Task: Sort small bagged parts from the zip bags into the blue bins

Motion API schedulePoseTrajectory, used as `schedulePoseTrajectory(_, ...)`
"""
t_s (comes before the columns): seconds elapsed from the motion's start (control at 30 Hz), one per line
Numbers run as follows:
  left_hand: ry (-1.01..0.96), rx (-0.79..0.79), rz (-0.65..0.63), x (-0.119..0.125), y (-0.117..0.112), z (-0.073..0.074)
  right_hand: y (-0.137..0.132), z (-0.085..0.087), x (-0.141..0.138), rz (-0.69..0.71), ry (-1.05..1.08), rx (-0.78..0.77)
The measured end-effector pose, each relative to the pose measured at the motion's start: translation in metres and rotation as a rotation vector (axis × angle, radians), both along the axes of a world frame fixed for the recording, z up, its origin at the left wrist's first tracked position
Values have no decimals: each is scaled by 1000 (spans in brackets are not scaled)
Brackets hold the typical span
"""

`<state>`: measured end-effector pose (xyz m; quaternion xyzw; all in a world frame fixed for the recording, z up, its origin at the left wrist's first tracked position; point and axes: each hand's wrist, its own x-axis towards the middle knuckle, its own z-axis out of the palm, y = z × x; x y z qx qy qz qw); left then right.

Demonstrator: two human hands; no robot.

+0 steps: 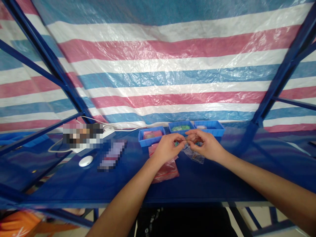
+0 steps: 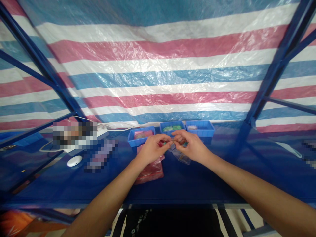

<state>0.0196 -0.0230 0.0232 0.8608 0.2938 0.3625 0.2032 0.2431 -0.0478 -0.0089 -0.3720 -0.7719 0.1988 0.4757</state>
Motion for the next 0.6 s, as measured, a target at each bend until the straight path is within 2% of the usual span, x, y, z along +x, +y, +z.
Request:
schedulePoseTrajectory(0.27,-26,-8,25,0,1,-2,4,-5,-5,72,166,-116)
schedulePoseTrajectory(0.47,-29,19,24,0,1,-1,5,-5,-6,72,191,-144)
schedulePoseTrajectory(0.6,-64,44,22,0,0,0,5,-7,-5,121,197,-223)
